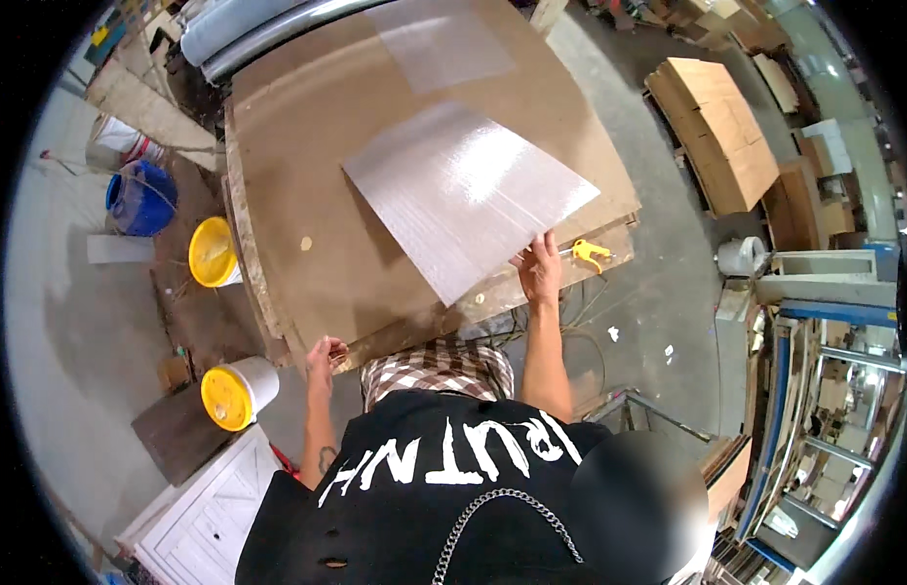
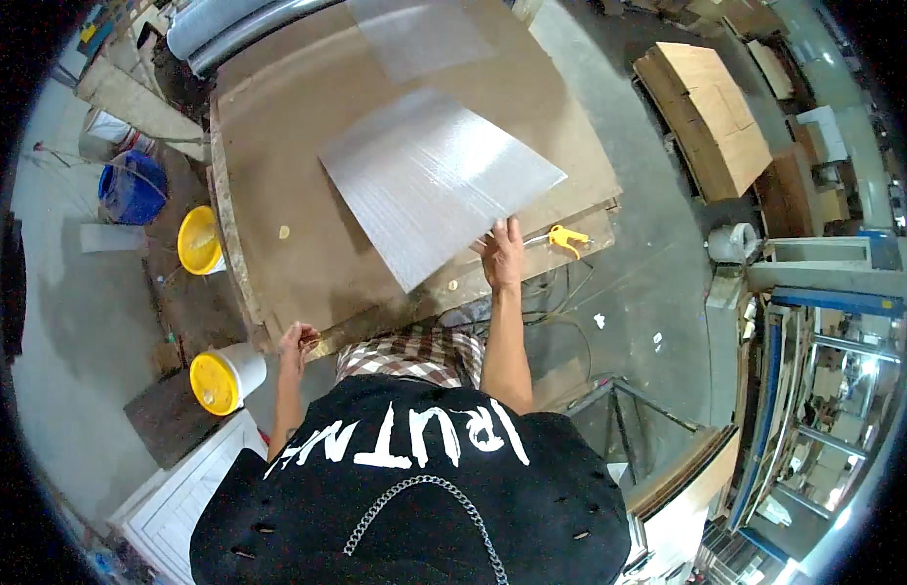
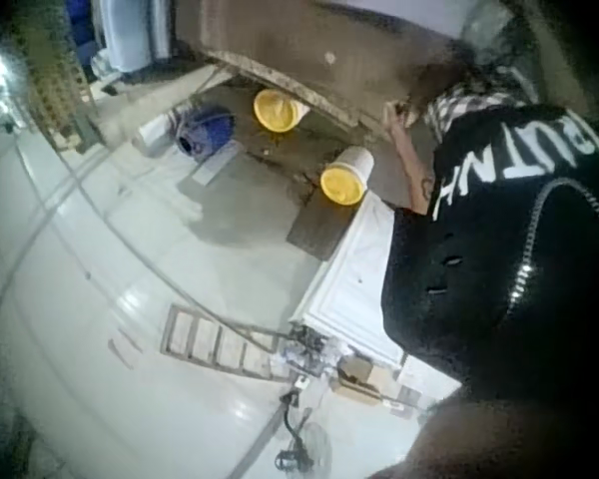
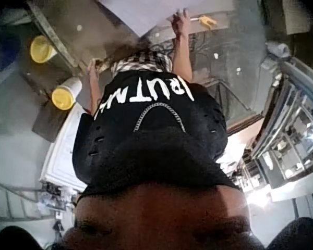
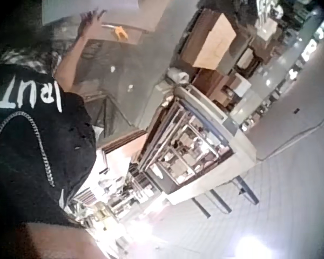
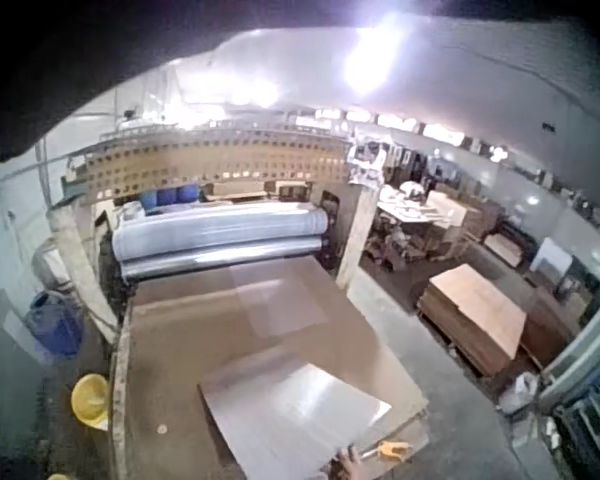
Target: The person picks up wood panels, positions them on a wooden frame, and attaches them using a pneumatic nail gun. They wipe their hands with a cloth.
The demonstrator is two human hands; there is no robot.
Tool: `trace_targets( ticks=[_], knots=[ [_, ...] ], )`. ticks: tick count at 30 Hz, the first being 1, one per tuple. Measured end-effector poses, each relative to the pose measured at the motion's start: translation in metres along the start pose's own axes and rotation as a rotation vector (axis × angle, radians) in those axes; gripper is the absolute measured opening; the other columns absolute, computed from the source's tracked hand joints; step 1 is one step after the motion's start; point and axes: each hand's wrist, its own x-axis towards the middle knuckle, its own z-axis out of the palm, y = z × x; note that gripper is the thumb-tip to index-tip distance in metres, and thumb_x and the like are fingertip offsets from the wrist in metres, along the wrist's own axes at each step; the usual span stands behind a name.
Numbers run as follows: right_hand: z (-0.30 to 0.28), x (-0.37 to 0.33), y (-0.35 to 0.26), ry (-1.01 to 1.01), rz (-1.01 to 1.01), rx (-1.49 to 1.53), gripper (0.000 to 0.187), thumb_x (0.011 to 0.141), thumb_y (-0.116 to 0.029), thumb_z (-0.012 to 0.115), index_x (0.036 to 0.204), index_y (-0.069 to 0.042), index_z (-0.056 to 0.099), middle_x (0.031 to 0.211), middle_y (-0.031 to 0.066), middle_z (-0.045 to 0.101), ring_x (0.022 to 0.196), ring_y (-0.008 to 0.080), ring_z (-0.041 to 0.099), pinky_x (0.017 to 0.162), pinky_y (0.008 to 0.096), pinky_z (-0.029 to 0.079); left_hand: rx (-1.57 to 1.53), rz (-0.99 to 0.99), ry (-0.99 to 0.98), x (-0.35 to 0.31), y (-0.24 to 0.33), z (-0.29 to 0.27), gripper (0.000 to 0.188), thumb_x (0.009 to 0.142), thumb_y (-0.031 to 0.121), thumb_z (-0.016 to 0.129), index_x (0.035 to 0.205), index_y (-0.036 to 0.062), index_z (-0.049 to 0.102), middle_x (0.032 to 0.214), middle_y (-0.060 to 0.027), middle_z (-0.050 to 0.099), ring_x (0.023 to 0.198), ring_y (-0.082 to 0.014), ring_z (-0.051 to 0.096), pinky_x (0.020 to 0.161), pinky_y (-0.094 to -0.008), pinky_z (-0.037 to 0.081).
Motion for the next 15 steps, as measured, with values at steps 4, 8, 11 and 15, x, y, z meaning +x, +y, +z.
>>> trace_targets(
  ticks=[4, 8, 11, 15],
  knots=[
    [0.019, 0.021, -0.009, 0.005, -0.023, -0.039, 0.035, 0.096, -0.016, 0.057, 0.128, -0.006, 0.049, 0.099, 0.0043, 0.064, 0.084, 0.0206, 0.068, 0.069, 0.036, 0.062, -0.067, -0.064, -0.046, 0.019, 0.005, 0.019, 0.032, 0.101, 0.036, 0.05, 0.102, 0.0063, 0.062, 0.09, -0.0082, 0.068, 0.085, -0.0198, 0.067, 0.077, -0.0342, 0.053],
    [0.039, 0.014, -0.026, 0.08, -0.095, -0.046, 0.038, 0.093, -0.011, 0.057, 0.129, -0.004, 0.049, 0.096, 0.004, 0.064, 0.08, 0.0195, 0.067, 0.067, 0.0362, 0.061, -0.091, -0.017, -0.17, 0.034, 0.023, 0.064, 0.03, 0.101, 0.034, 0.05, 0.103, 0.0065, 0.062, 0.091, -0.0085, 0.069, 0.086, -0.0212, 0.067, 0.078, -0.0355, 0.054],
    [0.073, -0.011, -0.065, 0.124, -0.116, -0.062, 0.028, 0.091, -0.006, 0.059, 0.118, 0.0, 0.051, 0.082, 0.0039, 0.058, 0.071, 0.0162, 0.063, 0.063, 0.0399, 0.061, -0.131, 0.019, -0.361, 0.088, 0.014, 0.096, 0.03, 0.1, 0.031, 0.052, 0.117, 0.0067, 0.056, 0.107, -0.0095, 0.067, 0.097, -0.0227, 0.066, 0.085, -0.0379, 0.053],
    [0.068, -0.092, -0.136, 0.239, -0.246, -0.114, 0.038, 0.089, -0.011, 0.059, 0.122, 0.005, 0.054, 0.097, 0.0058, 0.064, 0.078, 0.0154, 0.062, 0.066, 0.028, 0.051, 0.188, 0.107, -0.633, 0.069, 0.094, 0.208, 0.04, 0.096, 0.026, 0.052, 0.13, 0.0048, 0.048, 0.118, -0.0138, 0.06, 0.106, -0.0247, 0.06, 0.091, -0.0381, 0.049]
  ],
)
